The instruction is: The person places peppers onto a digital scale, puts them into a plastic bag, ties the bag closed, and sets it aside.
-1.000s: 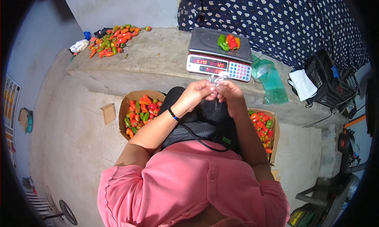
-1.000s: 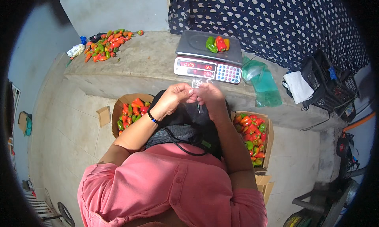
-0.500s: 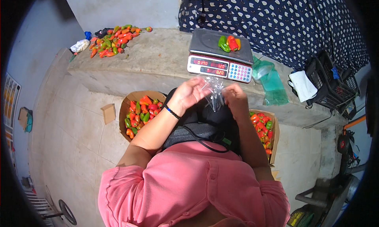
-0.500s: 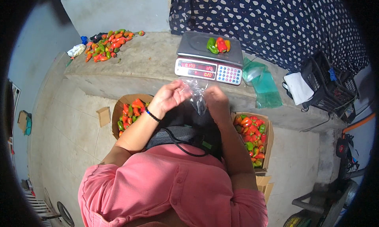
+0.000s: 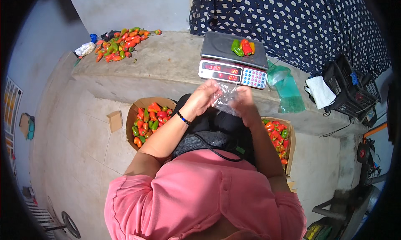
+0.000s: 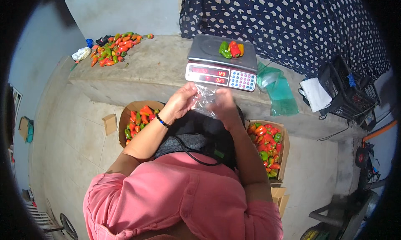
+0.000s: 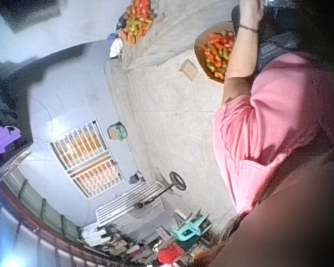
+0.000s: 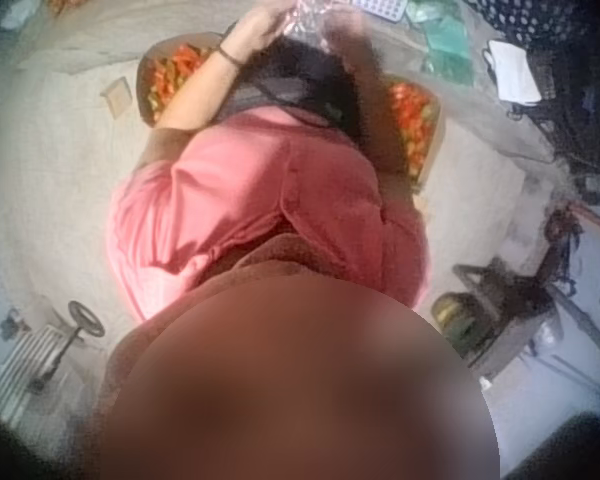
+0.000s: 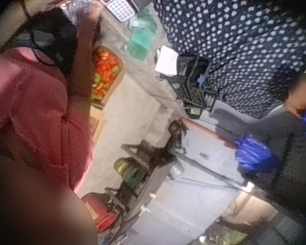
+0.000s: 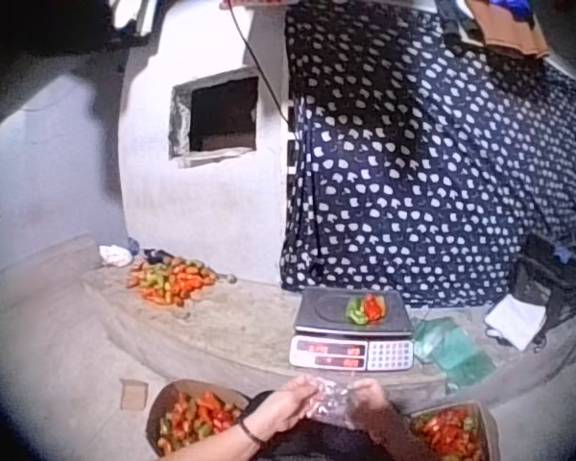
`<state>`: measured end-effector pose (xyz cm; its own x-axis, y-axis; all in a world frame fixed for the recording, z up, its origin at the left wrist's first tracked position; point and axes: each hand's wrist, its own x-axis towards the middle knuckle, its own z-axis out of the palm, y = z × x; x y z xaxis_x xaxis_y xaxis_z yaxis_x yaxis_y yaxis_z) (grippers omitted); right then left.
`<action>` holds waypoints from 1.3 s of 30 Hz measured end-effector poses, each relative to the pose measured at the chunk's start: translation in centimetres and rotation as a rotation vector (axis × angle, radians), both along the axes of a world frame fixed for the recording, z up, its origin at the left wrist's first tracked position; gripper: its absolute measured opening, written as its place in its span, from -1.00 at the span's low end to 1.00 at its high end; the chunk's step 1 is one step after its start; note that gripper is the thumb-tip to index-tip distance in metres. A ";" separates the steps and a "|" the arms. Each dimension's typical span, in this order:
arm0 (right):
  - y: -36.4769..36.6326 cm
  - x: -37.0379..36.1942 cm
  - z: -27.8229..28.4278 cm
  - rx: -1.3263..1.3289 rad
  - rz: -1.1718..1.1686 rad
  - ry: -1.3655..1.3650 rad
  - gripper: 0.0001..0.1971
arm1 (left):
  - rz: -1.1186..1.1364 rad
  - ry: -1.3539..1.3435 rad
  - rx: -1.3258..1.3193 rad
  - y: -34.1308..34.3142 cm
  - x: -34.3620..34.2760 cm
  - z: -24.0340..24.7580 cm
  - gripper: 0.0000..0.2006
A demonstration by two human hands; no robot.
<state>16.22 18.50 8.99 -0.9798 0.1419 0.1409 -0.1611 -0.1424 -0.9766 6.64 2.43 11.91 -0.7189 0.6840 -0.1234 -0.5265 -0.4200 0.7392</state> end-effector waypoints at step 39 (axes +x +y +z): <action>-2.4 -1.9 0.7 1.086 -0.416 0.074 -0.48 | -0.021 0.548 -0.222 -1.1 -0.7 -2.1 -0.97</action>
<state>14.31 16.08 9.67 -0.8701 0.2201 0.4410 -0.0606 0.8402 -0.5389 5.97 1.33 9.78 -0.7050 0.6989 0.1205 -0.0493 -0.2179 0.9747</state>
